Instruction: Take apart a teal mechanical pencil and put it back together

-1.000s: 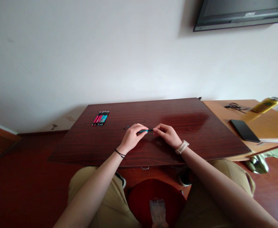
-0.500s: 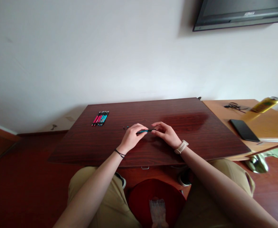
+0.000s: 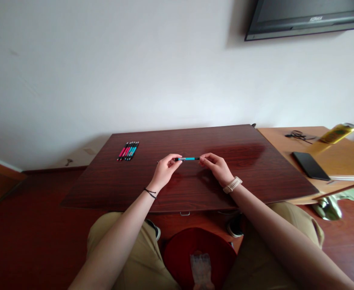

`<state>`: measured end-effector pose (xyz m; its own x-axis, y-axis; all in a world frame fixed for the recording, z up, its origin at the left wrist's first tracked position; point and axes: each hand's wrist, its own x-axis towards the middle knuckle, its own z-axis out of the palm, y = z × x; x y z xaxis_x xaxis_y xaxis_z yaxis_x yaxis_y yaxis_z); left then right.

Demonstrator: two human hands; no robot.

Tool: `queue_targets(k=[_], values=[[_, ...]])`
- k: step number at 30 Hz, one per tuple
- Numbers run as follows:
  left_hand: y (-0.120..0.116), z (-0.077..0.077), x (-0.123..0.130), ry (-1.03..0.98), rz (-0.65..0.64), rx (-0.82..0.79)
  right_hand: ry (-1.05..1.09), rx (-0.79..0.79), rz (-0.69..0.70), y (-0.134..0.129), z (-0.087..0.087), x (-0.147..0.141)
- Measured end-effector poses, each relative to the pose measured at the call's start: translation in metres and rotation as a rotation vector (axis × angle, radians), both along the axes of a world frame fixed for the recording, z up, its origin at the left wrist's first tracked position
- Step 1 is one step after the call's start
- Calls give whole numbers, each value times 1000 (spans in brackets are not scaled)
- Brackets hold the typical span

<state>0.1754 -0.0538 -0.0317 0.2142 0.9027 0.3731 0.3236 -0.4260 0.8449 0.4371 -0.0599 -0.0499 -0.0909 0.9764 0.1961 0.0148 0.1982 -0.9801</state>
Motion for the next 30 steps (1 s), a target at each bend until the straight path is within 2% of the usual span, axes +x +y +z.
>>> queue_targets(k=[4,11,16,24,30], values=[[8,-2,-7,-179,-5,-122,5,13,-40,6,3,9],[16,-11,-7,-283,-10,-250,26,77,-48,17,1,11],[18,-12,-6,-313,22,-253,57,48,-28,17,-4,5],[17,-10,-5,-323,31,-261,-50,12,-39,12,0,3],[16,-10,-5,-345,23,-280,8,25,-68,12,-1,4]])
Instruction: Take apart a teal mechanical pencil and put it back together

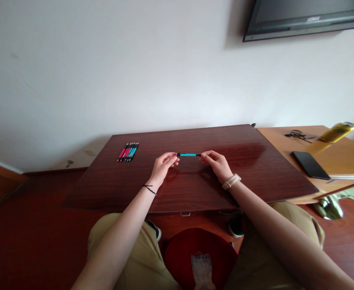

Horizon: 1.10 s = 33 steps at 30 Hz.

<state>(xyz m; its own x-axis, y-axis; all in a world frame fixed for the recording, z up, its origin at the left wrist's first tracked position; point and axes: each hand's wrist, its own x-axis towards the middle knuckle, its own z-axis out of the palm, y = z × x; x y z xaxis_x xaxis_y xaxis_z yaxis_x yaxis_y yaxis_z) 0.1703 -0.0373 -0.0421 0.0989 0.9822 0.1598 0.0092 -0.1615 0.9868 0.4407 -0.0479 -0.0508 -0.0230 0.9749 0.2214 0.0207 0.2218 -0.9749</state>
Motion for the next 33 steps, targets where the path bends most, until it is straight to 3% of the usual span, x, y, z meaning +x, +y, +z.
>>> queue_targets(k=[33], values=[[-1,0,1,2,-22,-7,-1,-17,29,2,-3,0]])
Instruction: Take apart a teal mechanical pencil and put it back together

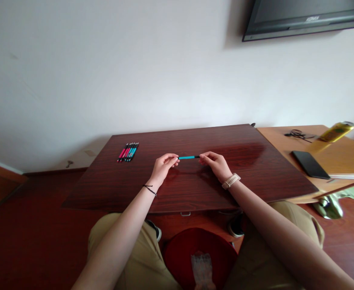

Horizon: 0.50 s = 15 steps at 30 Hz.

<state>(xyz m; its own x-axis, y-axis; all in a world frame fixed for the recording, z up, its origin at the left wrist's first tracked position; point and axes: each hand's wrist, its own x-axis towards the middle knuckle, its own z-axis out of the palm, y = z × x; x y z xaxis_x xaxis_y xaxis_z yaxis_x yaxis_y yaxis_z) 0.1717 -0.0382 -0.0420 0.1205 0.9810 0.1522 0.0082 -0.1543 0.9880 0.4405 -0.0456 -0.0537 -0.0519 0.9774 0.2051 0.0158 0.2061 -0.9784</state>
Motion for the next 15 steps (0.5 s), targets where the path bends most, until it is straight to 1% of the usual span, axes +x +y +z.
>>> queue_targets(k=[15], values=[[1,-2,0,-1,16,-17,42,19,10,3,-5,1]])
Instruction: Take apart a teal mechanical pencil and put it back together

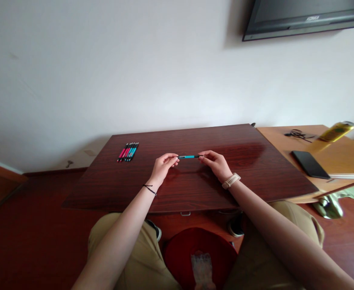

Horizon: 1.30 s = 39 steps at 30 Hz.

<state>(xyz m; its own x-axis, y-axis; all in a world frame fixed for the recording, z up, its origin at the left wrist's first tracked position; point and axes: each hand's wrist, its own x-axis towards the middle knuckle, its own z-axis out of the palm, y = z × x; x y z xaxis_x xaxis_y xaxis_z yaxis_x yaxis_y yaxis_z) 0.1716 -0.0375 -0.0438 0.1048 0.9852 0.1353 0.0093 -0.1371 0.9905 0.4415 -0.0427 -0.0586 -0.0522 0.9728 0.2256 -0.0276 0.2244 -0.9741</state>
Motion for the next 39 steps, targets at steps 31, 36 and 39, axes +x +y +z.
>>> queue_targets(k=[31,36,39], values=[[1,-2,1,-3,-5,19,-49,-43,-30,1,2,0],[3,3,-5,18,4,27,33,-52,-34,-3,7,1],[7,13,-20,14,60,76,186,-94,-90,-2,11,6]])
